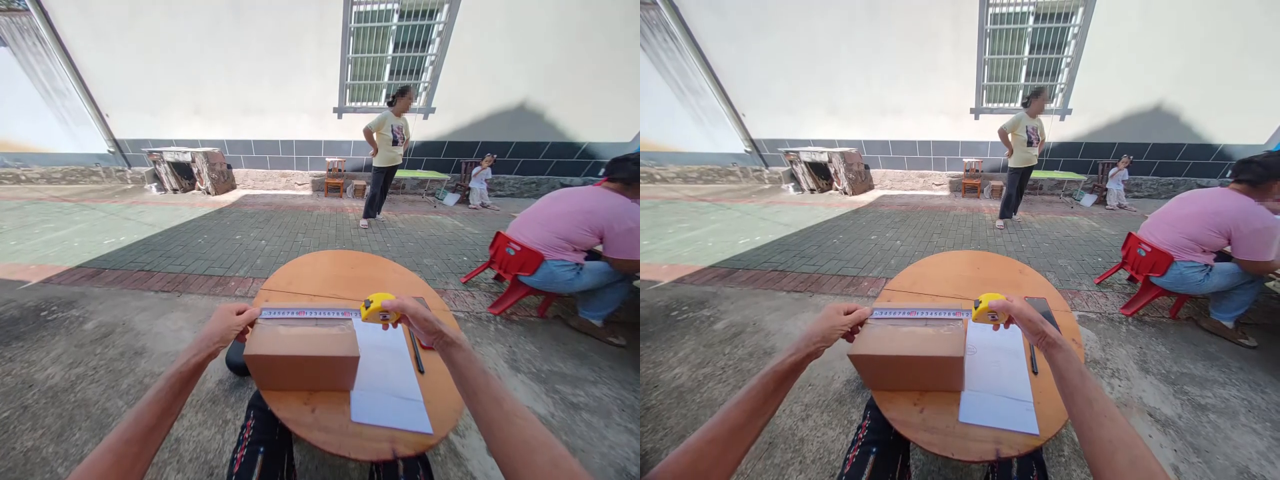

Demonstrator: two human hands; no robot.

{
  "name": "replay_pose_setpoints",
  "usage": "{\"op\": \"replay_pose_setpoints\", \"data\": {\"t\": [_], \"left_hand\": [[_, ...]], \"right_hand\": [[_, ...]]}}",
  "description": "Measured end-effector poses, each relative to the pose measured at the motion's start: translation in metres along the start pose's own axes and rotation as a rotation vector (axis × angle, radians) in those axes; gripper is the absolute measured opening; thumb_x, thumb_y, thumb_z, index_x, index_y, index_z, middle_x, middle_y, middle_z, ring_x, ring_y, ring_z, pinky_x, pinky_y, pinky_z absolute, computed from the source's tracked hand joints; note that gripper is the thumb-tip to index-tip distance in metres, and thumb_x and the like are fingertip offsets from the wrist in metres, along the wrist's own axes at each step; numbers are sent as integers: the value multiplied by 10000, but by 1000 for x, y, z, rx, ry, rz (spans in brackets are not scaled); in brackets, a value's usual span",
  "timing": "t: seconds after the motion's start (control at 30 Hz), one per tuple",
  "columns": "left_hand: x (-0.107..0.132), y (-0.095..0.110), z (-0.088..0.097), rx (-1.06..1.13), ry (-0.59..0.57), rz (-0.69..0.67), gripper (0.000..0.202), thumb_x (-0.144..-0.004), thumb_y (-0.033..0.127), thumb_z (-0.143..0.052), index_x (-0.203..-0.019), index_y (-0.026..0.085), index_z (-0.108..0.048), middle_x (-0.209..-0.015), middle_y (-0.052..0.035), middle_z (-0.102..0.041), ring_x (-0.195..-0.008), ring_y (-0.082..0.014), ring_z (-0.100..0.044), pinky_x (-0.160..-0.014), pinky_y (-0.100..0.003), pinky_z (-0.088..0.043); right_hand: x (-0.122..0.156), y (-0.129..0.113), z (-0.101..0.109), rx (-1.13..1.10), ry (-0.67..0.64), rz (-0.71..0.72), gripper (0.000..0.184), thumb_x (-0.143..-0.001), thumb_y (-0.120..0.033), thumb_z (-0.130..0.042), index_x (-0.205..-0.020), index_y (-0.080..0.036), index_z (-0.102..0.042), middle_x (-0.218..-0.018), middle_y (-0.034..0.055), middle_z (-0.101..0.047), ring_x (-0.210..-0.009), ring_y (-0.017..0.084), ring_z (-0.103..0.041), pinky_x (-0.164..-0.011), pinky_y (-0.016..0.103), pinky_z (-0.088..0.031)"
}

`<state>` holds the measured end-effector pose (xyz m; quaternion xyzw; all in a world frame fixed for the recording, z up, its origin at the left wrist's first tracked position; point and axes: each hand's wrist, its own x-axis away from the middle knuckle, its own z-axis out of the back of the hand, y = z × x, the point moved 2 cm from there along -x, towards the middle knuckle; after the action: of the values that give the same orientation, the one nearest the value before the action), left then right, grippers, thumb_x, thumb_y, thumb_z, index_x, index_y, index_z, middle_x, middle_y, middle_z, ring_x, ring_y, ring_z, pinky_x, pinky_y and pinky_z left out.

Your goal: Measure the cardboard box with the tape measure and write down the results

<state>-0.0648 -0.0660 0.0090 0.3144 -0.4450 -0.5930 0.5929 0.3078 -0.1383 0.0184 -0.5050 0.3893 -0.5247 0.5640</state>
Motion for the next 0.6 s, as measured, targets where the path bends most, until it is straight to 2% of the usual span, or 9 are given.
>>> {"op": "replay_pose_setpoints", "data": {"t": [0.13,0.27,0.33,0.4,0.5,0.53,0.6], "left_hand": [[-2,-3,-1,7,6,-24,440,-527,601,-672,-538,177,-554,-503,18,-525,-490,-133,-489,-455,-227,-384],[-5,1,8,35,70,-88,422,-571,584,-644,-589,168,-573,-556,-14,-585,-506,-136,-509,-481,-233,-378],[-6,9,16,56,110,-151,430,-609,594,-621,-643,165,-593,-606,-23,-607,-545,-141,-526,-523,-241,-400],[-6,21,20,68,133,-227,437,-658,599,-594,-709,165,-610,-657,-22,-617,-604,-148,-540,-581,-250,-423],[-8,39,11,48,101,-330,409,-735,567,-549,-778,167,-624,-700,-10,-610,-668,-153,-537,-634,-252,-416],[-9,45,4,31,70,-360,391,-749,547,-542,-783,168,-629,-701,-4,-604,-676,-154,-531,-642,-252,-409],[-12,53,-16,-13,-12,-409,349,-752,504,-544,-769,169,-640,-690,7,-590,-673,-152,-514,-642,-253,-393]], "right_hand": [[2,-6,-3,76,47,21,339,-802,-449,-564,-868,-163,-733,-801,44,-688,-691,172,-569,-629,287,-397],[18,-33,-17,181,48,55,378,-767,-502,-622,-865,-155,-733,-756,49,-660,-740,196,-564,-669,296,-422],[38,-47,-31,211,62,84,421,-759,-536,-637,-957,-177,-732,-801,51,-662,-793,212,-568,-710,305,-443],[63,-52,-48,176,143,42,564,-744,-575,-648,-1168,-203,-663,-923,63,-672,-850,230,-581,-742,323,-465],[99,-34,-84,55,170,-88,863,-643,-627,-725,-1384,-259,-479,-1173,83,-623,-902,251,-613,-756,349,-495],[107,-24,-99,-17,124,-99,925,-603,-641,-747,-1394,-252,-465,-1200,89,-607,-933,260,-622,-800,359,-495],[117,0,-129,-159,-2,-160,987,-557,-668,-771,-1389,-237,-462,-1123,88,-629,-943,276,-645,-860,387,-491]]}}
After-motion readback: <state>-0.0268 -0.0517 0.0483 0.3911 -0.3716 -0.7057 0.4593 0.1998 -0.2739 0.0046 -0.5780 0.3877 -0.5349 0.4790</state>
